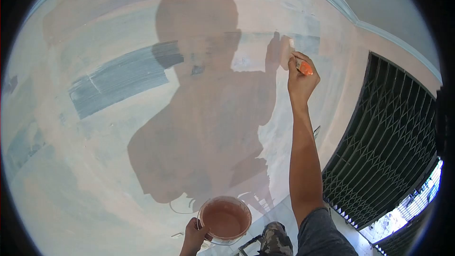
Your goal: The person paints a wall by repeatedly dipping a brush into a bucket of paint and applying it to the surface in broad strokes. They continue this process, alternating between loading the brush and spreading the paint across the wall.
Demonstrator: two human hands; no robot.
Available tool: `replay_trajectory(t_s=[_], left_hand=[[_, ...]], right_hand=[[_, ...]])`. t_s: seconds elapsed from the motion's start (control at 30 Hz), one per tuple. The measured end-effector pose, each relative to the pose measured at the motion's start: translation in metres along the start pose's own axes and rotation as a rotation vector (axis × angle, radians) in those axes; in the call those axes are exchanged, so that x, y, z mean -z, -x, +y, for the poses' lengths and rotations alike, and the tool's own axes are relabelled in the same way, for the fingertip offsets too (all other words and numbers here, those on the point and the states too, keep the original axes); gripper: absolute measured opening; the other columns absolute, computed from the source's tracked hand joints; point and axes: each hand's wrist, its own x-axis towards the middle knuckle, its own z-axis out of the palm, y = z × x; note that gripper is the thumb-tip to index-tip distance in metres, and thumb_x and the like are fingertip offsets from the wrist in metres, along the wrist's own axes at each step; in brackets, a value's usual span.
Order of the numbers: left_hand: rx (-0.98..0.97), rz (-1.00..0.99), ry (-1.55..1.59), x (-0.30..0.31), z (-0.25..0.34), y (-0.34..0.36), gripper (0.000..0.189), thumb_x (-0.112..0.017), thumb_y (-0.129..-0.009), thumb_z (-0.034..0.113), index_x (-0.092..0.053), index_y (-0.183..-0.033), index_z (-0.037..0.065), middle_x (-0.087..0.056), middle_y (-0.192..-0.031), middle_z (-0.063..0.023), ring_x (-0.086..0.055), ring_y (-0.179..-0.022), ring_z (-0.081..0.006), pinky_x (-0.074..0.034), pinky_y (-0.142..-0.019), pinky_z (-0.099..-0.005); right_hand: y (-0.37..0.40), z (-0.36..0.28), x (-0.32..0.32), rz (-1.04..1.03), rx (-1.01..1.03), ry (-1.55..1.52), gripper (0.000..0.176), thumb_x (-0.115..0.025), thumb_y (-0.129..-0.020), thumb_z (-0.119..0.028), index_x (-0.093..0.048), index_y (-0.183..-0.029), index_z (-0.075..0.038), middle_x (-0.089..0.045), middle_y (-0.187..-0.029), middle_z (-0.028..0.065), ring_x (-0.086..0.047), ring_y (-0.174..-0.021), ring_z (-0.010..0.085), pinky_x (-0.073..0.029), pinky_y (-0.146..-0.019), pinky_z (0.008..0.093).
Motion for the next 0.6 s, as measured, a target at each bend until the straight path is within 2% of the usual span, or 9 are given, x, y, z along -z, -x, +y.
replay_trajectory(t_s=[0.13,0.17,0.23,0.3,0.43,0.47,0.5,0.6], left_hand=[[0.01,-0.003,-0.053,-0.002,0.002,-0.004,0.017,-0.062,-0.079,-0.003,-0.047,-0.087,-0.002,-0.058,-0.07,-0.0121,-0.06,-0.048,-0.0207,-0.054,-0.043,-0.0312],[-0.002,-0.013,-0.046,-0.002,0.002,-0.004,0.018,-0.063,-0.08,-0.003,-0.046,-0.086,-0.002,-0.057,-0.068,-0.0116,-0.061,-0.047,-0.0219,-0.055,-0.042,-0.0322],[-0.01,-0.013,-0.054,0.0,0.0,-0.006,0.018,-0.063,-0.08,-0.003,-0.046,-0.086,-0.002,-0.057,-0.068,-0.0118,-0.061,-0.048,-0.022,-0.055,-0.042,-0.032],[-0.018,-0.017,-0.066,0.0,0.001,-0.006,0.018,-0.063,-0.08,-0.003,-0.045,-0.085,-0.002,-0.057,-0.068,-0.012,-0.061,-0.048,-0.0222,-0.055,-0.042,-0.0318],[0.01,-0.016,-0.047,-0.006,0.004,-0.009,0.018,-0.063,-0.08,-0.003,-0.045,-0.084,-0.001,-0.056,-0.068,-0.0109,-0.061,-0.047,-0.0224,-0.055,-0.042,-0.0321],[0.014,-0.011,-0.054,-0.006,0.003,-0.01,0.018,-0.063,-0.08,-0.003,-0.045,-0.084,-0.001,-0.056,-0.068,-0.0104,-0.061,-0.047,-0.0224,-0.055,-0.042,-0.0322],[0.019,-0.017,-0.062,-0.007,0.001,-0.012,0.018,-0.063,-0.08,-0.003,-0.045,-0.084,-0.001,-0.056,-0.068,-0.0104,-0.061,-0.047,-0.0224,-0.055,-0.042,-0.0322],[0.04,-0.033,-0.051,-0.008,-0.006,-0.018,0.018,-0.062,-0.08,-0.004,-0.045,-0.085,-0.001,-0.055,-0.068,-0.0101,-0.06,-0.047,-0.0225,-0.055,-0.042,-0.0322]], right_hand=[[0.013,0.012,-0.012,0.024,0.068,0.064,0.014,-0.07,-0.079,-0.003,-0.069,-0.093,0.0,-0.068,-0.089,0.015,-0.067,-0.079,0.0276,-0.052,-0.07,0.0341],[0.019,0.011,-0.016,0.023,0.064,0.065,0.014,-0.07,-0.079,-0.003,-0.069,-0.093,0.0,-0.068,-0.089,0.015,-0.067,-0.079,0.0276,-0.052,-0.07,0.0341],[0.039,-0.016,-0.027,-0.046,0.141,0.12,0.013,-0.068,-0.081,-0.002,-0.069,-0.094,0.0,-0.068,-0.088,0.0128,-0.066,-0.08,0.0237,-0.051,-0.072,0.0312],[0.062,-0.051,-0.042,-0.115,0.144,0.098,0.016,-0.068,-0.078,-0.001,-0.069,-0.093,-0.002,-0.066,-0.089,0.0141,-0.065,-0.081,0.0286,-0.051,-0.074,0.0347],[0.115,-0.137,-0.068,-0.224,0.134,-0.205,0.028,-0.067,-0.077,0.003,-0.066,-0.104,-0.005,-0.064,-0.097,0.0113,-0.066,-0.082,0.0267,-0.052,-0.071,0.0332],[0.131,-0.152,-0.071,-0.323,0.06,-0.347,0.03,-0.065,-0.077,0.005,-0.066,-0.105,-0.006,-0.063,-0.099,0.0105,-0.065,-0.083,0.0249,-0.053,-0.07,0.0317],[0.134,-0.177,-0.067,-0.322,0.102,-0.342,0.034,-0.064,-0.075,0.006,-0.065,-0.107,-0.006,-0.062,-0.099,0.0109,-0.065,-0.082,0.0247,-0.053,-0.069,0.0314],[0.138,-0.211,-0.06,-0.357,0.111,-0.456,0.032,-0.069,-0.076,-0.003,-0.064,-0.108,-0.005,-0.062,-0.099,0.0124,-0.064,-0.083,0.0253,-0.053,-0.067,0.0312]])
